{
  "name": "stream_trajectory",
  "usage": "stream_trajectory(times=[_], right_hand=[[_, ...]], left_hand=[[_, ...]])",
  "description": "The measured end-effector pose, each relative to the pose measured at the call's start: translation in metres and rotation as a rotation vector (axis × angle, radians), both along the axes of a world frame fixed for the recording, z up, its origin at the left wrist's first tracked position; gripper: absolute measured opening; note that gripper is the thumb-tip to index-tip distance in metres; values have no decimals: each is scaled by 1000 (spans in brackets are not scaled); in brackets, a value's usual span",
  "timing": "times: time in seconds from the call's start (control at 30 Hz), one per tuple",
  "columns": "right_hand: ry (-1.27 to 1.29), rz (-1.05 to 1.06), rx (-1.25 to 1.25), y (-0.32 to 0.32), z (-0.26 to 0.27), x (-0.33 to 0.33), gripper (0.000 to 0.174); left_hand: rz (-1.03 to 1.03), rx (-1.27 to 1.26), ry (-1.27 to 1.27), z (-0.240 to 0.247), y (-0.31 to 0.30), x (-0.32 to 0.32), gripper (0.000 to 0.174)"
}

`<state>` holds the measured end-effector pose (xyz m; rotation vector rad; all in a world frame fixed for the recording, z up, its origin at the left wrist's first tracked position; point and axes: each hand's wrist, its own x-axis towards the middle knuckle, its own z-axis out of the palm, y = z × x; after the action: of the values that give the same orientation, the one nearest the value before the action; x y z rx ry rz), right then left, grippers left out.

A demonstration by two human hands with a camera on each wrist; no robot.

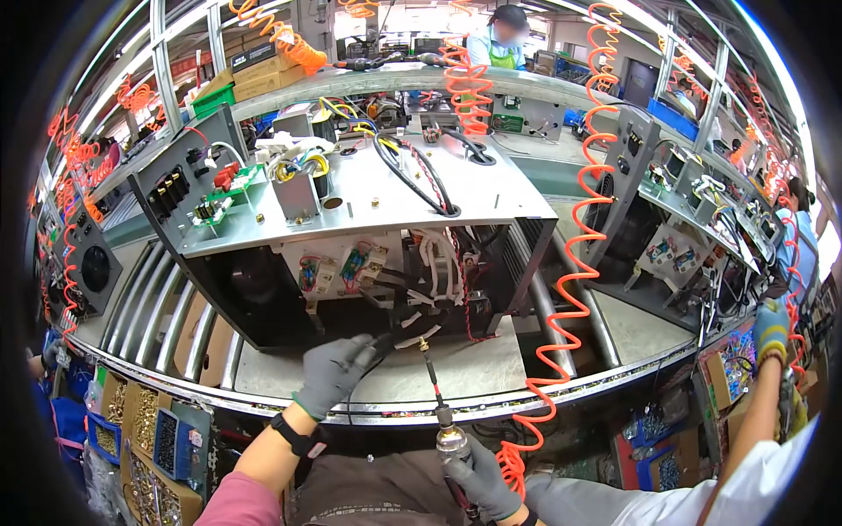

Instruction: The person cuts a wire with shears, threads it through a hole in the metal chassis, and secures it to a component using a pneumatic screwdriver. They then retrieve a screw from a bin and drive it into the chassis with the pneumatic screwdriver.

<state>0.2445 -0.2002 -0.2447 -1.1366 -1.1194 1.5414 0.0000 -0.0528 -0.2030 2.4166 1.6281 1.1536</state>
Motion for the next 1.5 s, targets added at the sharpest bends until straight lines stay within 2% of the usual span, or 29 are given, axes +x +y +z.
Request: stream_trajectory(times=[0.07,0.13,0.2,0.27,0.33,0.47,0.53,0.57,0.67,0.73,0.8,0.83,0.9,0.93,0.97,1.03,1.07,1.13,1.2,1.27,1.33,1.37,1.43,1.47,1.5], right_hand=[[-9,-3,7,3,-1,1,34],[-23,-1,15,5,-1,1,34],[30,3,10,6,-2,-1,34],[21,26,-52,7,-12,1,35],[5,41,-12,6,-14,1,35],[97,31,-14,2,-3,-6,33],[-38,6,57,1,2,-6,34],[-67,-13,29,-2,4,-7,37],[-90,-12,36,-2,9,-6,41],[-66,-27,27,-3,11,-7,44],[-38,-36,33,-1,17,-10,48],[-14,-29,-7,-5,23,-12,49],[5,-34,-18,-3,23,-12,49],[-5,-32,-26,-4,23,-13,49],[-1,-42,-27,-3,24,-16,47],[-1,-42,-31,-2,26,-16,46],[-27,-26,-22,0,24,-15,44],[-51,-7,-8,5,22,-18,43],[-50,19,-5,8,22,-19,39],[-34,10,-4,8,24,-23,37],[-12,1,4,9,23,-29,35],[-33,-6,-5,10,23,-30,35],[-59,-18,-10,11,24,-32,35],[-41,-5,-6,10,25,-33,37],[-26,8,-4,9,27,-32,39]], left_hand=[[22,54,-37,14,8,-5,16],[-50,99,-338,24,18,-11,17],[-18,22,-338,34,27,-9,18],[-8,181,-341,32,46,-4,18],[50,96,-337,29,58,-7,18],[29,186,-487,31,62,3,20],[-86,233,-659,42,60,14,19],[-25,311,-511,51,56,16,19],[-39,290,-567,48,69,12,19],[40,303,-567,0,76,-3,21],[269,387,39,-37,72,-15,30],[271,387,36,-52,73,-7,30],[147,92,-1105,-71,78,11,31],[154,86,-1114,-71,76,11,31],[219,-142,-781,-66,76,11,35],[283,-361,-445,-69,76,14,39],[109,-191,-792,-73,77,25,43],[-76,-1,-1122,-71,82,41,48],[-186,-21,-1317,-51,83,54,49],[-133,31,-1288,-51,94,60,44],[-198,-60,-1457,-53,101,62,40],[-198,-60,-1459,-54,100,60,40],[158,152,-774,-53,98,56,33],[156,149,-781,-51,97,55,33],[275,229,-660,-49,98,55,33]])
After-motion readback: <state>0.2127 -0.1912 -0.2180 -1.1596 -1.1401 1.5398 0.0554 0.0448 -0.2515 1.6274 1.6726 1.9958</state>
